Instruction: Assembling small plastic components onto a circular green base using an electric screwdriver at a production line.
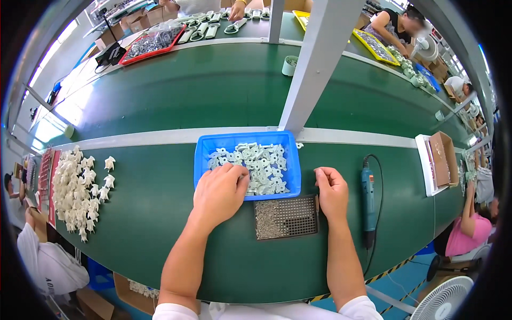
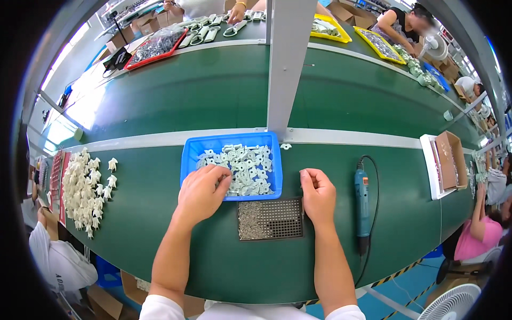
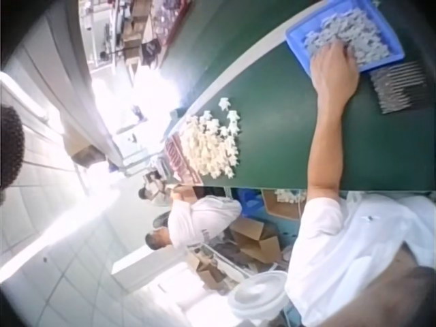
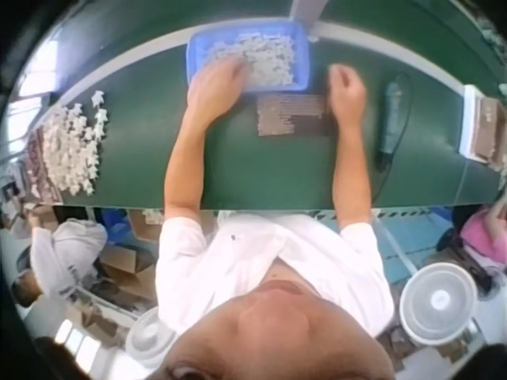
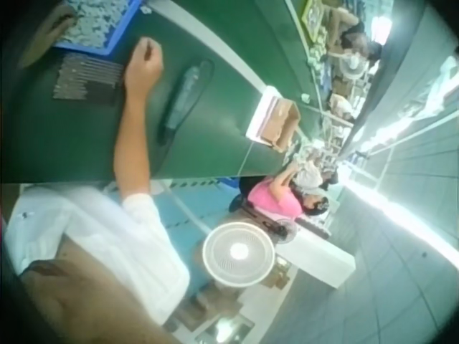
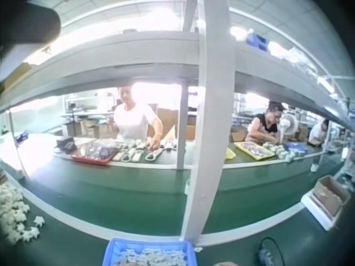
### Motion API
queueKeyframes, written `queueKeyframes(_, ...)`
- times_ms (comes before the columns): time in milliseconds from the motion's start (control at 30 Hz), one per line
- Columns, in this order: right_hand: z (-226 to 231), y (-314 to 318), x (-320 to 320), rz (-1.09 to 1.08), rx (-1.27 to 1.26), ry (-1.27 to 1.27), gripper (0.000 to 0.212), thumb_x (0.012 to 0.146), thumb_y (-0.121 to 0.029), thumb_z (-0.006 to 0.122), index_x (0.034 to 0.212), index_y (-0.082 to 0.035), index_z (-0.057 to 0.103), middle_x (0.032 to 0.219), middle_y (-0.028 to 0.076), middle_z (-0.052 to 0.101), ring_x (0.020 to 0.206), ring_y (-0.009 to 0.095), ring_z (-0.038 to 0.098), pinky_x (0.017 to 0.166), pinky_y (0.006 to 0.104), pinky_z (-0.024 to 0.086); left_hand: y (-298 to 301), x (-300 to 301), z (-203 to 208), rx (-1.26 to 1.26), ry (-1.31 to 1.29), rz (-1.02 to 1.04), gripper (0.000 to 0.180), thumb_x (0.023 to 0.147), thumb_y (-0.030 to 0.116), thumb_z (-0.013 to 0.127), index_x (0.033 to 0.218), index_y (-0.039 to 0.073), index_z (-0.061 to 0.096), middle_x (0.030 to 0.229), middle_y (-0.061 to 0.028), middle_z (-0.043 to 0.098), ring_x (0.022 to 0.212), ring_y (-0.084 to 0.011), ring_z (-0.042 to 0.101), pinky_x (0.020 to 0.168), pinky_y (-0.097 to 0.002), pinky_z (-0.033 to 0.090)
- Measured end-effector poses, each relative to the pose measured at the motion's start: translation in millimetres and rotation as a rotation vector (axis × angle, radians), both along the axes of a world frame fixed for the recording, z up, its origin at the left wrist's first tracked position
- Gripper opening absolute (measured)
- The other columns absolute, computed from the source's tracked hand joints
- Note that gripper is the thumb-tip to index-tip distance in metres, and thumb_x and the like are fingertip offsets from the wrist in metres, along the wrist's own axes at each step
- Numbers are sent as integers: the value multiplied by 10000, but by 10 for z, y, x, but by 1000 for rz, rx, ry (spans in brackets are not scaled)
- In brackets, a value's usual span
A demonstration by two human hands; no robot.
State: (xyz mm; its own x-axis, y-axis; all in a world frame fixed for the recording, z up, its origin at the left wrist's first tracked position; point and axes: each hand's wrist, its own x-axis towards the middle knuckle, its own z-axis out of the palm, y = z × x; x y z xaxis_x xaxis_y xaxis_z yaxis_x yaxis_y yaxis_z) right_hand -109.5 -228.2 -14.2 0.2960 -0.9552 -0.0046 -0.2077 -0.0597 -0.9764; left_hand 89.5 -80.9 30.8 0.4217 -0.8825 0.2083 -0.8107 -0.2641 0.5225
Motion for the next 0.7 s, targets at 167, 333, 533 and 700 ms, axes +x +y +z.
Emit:
queueKeyframes(167,2,17,-53,-5,-3,-3,190,903,-183,631,925,3,664,721,-31,585,636,27,487,573,190,405,18,-43,26,2,1,-6,108,860,162,595,910,74,633,841,-67,625,838,-274,605,729,-386,444)
queueKeyframes(333,-13,-3,-27,20,-6,63,181,910,-172,611,926,2,659,735,-13,587,664,44,507,607,197,405,31,32,68,-146,59,-34,203,831,103,633,1027,53,630,1030,-119,607,995,-279,581,870,-368,443)
queueKeyframes(533,-24,-35,-71,-22,-110,53,214,908,-224,615,929,-19,669,716,-18,572,647,38,486,571,194,366,357,232,573,-1045,708,-616,564,861,109,491,1413,56,386,1398,-287,399,1190,-376,504,1006,-472,371)
queueKeyframes(700,-48,-55,32,-23,-71,11,194,908,-216,614,946,-38,681,700,-30,558,601,28,442,538,185,334,606,76,859,-918,734,-846,618,872,199,463,1464,118,306,1505,-289,191,1312,-437,353,1064,-551,283)
